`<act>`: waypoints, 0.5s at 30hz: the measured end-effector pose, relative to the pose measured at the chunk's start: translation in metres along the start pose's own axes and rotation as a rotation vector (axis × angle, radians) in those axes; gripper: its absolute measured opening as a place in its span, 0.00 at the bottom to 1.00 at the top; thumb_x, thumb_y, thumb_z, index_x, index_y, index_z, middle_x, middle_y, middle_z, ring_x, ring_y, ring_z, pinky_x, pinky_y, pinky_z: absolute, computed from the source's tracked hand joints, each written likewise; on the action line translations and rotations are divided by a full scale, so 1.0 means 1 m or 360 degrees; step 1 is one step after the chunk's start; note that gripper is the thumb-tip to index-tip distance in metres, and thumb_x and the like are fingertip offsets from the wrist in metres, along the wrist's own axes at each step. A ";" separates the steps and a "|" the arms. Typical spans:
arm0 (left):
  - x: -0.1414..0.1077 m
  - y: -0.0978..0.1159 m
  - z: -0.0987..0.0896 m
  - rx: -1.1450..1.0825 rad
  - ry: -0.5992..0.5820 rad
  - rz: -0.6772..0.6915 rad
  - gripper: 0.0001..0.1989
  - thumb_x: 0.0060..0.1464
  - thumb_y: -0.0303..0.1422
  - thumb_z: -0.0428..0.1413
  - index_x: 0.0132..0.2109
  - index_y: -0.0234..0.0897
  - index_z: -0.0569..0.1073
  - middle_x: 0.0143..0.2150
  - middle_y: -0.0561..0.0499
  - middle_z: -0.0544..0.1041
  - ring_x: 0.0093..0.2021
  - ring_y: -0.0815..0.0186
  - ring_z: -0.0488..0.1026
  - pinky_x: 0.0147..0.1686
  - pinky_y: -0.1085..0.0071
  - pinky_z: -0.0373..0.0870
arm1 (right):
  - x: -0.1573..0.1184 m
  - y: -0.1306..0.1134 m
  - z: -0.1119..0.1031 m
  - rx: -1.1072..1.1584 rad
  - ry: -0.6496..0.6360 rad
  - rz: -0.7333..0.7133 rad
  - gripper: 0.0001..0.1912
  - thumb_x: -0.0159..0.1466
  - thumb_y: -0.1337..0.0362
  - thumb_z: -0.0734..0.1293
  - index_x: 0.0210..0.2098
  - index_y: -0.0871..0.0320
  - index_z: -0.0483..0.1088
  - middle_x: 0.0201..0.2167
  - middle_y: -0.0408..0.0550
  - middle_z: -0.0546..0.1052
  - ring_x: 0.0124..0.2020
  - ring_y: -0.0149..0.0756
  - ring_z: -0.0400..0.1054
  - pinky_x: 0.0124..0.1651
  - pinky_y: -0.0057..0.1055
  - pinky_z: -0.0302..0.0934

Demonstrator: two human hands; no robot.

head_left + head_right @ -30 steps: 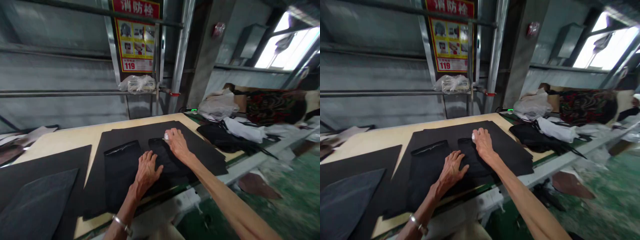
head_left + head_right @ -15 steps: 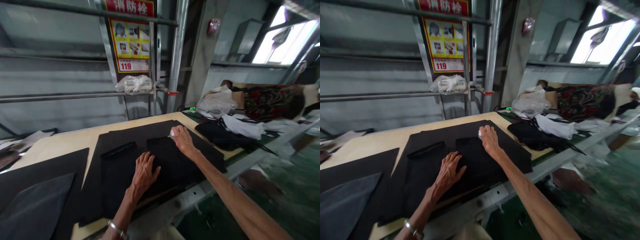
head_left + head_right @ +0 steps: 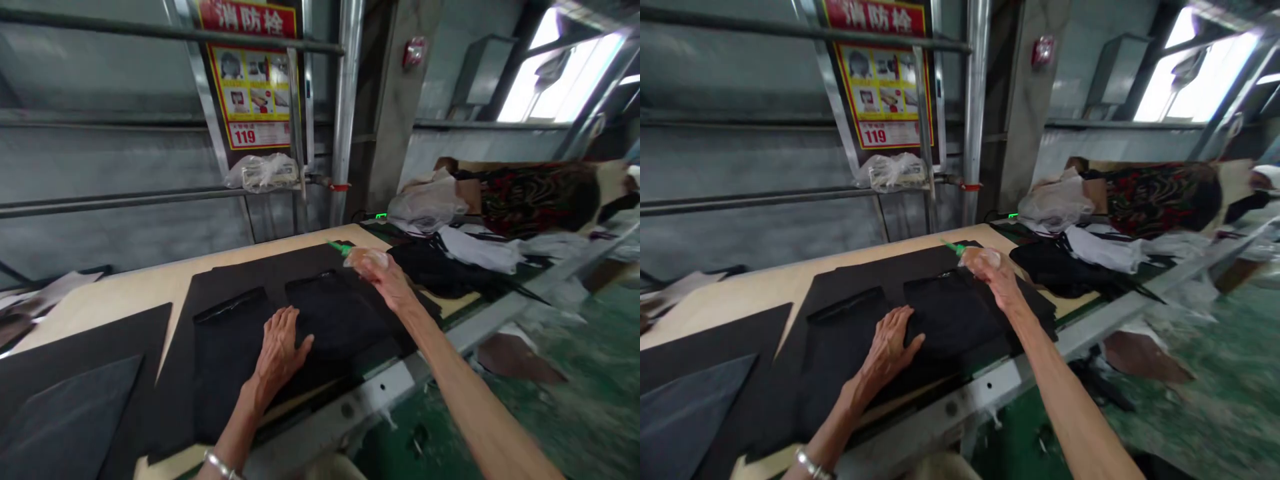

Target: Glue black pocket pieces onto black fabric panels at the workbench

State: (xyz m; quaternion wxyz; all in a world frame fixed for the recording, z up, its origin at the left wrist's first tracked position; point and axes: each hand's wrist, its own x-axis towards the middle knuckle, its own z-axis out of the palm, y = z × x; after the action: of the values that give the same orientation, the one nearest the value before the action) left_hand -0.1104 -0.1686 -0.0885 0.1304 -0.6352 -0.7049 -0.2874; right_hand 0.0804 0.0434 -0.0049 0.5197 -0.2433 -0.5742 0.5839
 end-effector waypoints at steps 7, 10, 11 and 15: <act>0.000 0.000 0.001 0.0041 0.0024 -0.0010 0.17 0.62 0.39 0.54 0.54 0.34 0.69 0.59 0.39 0.71 0.61 0.49 0.65 0.57 0.48 0.67 | 0.002 -0.017 -0.085 0.0936 0.0523 0.0299 0.14 0.63 0.54 0.69 0.43 0.54 0.69 0.40 0.45 0.78 0.39 0.34 0.74 0.40 0.31 0.73; -0.001 -0.001 0.001 0.0045 0.0009 0.0001 0.18 0.62 0.40 0.53 0.55 0.35 0.69 0.60 0.39 0.70 0.61 0.50 0.65 0.57 0.48 0.67 | -0.003 -0.009 -0.119 0.0801 0.0632 0.0393 0.16 0.62 0.49 0.68 0.42 0.53 0.69 0.35 0.44 0.77 0.32 0.34 0.72 0.31 0.32 0.71; -0.001 -0.001 0.001 0.0058 0.0005 -0.0007 0.18 0.62 0.40 0.53 0.55 0.35 0.69 0.61 0.38 0.68 0.61 0.49 0.65 0.57 0.48 0.67 | -0.003 -0.004 -0.129 0.0719 0.0699 0.0374 0.18 0.61 0.47 0.68 0.42 0.53 0.68 0.34 0.43 0.77 0.30 0.33 0.71 0.28 0.30 0.69; -0.002 -0.004 0.002 0.0106 -0.0018 -0.0011 0.19 0.63 0.41 0.51 0.55 0.34 0.70 0.66 0.36 0.61 0.62 0.47 0.64 0.56 0.47 0.68 | -0.004 0.017 -0.162 0.0156 0.0907 0.0095 0.27 0.52 0.42 0.72 0.39 0.56 0.67 0.32 0.44 0.74 0.29 0.31 0.69 0.26 0.25 0.63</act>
State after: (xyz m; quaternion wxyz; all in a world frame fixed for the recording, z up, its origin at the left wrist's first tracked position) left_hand -0.1137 -0.1698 -0.0921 0.1465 -0.6298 -0.7169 -0.2607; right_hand 0.2193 0.1110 -0.0575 0.6538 -0.3888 -0.3689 0.5341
